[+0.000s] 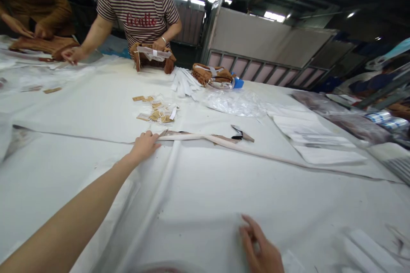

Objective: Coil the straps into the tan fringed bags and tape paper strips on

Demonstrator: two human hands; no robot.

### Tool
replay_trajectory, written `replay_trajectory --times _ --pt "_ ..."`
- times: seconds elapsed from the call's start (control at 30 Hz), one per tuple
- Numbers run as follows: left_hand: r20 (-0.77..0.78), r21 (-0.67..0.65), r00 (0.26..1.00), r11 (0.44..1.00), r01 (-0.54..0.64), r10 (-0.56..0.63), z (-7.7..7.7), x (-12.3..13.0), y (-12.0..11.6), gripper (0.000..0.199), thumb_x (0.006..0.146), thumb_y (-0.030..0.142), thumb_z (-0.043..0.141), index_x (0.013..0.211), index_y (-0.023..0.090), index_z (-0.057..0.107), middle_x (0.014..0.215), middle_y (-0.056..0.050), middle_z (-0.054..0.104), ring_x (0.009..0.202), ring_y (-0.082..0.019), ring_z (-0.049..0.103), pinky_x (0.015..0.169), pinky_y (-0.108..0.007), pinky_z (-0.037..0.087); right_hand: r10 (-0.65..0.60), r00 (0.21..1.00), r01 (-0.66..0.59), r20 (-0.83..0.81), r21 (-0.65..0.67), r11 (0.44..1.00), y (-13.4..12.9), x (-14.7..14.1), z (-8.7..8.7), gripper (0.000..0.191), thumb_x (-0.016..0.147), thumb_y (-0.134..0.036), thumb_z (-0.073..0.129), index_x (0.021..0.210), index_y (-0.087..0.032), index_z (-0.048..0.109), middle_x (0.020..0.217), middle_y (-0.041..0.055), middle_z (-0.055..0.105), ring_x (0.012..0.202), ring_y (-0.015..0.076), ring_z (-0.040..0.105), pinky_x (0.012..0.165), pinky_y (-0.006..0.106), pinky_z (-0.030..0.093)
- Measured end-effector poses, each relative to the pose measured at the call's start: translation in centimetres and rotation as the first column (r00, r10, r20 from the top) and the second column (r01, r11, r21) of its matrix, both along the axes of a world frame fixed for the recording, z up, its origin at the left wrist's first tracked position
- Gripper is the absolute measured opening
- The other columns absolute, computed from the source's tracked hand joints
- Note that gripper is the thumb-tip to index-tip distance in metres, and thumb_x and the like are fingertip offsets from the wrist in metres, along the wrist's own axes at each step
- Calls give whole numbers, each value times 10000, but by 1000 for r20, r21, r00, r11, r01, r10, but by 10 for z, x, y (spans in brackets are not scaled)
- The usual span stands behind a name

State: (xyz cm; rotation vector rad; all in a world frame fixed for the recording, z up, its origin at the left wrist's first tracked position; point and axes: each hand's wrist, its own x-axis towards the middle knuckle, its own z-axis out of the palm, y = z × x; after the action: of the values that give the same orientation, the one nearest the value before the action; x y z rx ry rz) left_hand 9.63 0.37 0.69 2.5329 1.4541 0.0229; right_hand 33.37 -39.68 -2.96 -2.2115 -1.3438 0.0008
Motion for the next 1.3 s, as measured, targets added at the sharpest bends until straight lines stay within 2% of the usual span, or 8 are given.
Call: replay_trajectory --times 0.13,0.27,0.53,0.7,0.9,1.07,1.17,1.3 --pt "161 49 981 992 -119 110 2 14 15 276 892 361 380 982 188 574 994 -109 609 939 -264 566 765 -349 439 80 995 -85 -51 -97 992 114 59 31 345 896 -362 377 1064 -175 613 912 70 700 769 197 650 758 334 537" --pt "311 139 947 981 -132 84 19 16 30 258 863 387 416 887 182 572 842 -67 625 799 -218 561 697 -291 406 194 979 -178 70 -190 965 202 83 28 356 881 -207 349 1144 -161 585 1146 93 638 1049 212 580 954 350 441" --pt "353 134 929 977 -168 112 45 17 36 252 773 380 510 857 163 605 753 -30 582 733 -184 503 705 -285 389 -77 991 98 109 -201 975 269 69 7 435 846 -490 537 1063 -124 630 1094 177 572 1037 308 528 887 420 436" --pt "349 171 934 975 -139 72 61 17 38 277 770 367 506 886 141 618 787 -34 577 772 -181 501 756 -302 396 -200 979 187 -24 -255 949 297 63 12 269 823 -316 574 996 -134 672 956 133 640 921 262 582 856 393 458" --pt "331 173 943 982 -73 12 71 16 49 240 770 360 519 841 151 614 790 -38 578 816 -196 509 793 -306 383 -100 995 81 -16 -459 885 279 76 29 147 718 -281 640 780 -157 689 702 75 638 709 234 587 718 348 484" --pt "252 186 967 982 -19 -29 69 15 49 200 779 329 533 796 143 602 758 -46 587 809 -215 544 758 -299 390 102 993 -67 63 -419 906 210 57 33 175 785 -210 479 795 -159 646 724 75 659 692 213 589 669 303 426" --pt "218 158 974 987 21 -55 63 10 42 198 799 338 530 800 154 602 774 -52 608 778 -215 556 718 -294 390 231 968 -252 -100 -357 900 167 26 37 208 817 -258 440 750 -185 623 666 32 639 630 181 566 611 277 407" --pt "128 155 972 972 175 -196 50 -3 30 194 846 330 479 798 176 588 811 -54 602 786 -210 555 694 -284 384 534 724 -678 -438 -310 666 143 5 53 333 875 -410 440 701 -203 634 632 -19 619 585 142 536 546 237 403"
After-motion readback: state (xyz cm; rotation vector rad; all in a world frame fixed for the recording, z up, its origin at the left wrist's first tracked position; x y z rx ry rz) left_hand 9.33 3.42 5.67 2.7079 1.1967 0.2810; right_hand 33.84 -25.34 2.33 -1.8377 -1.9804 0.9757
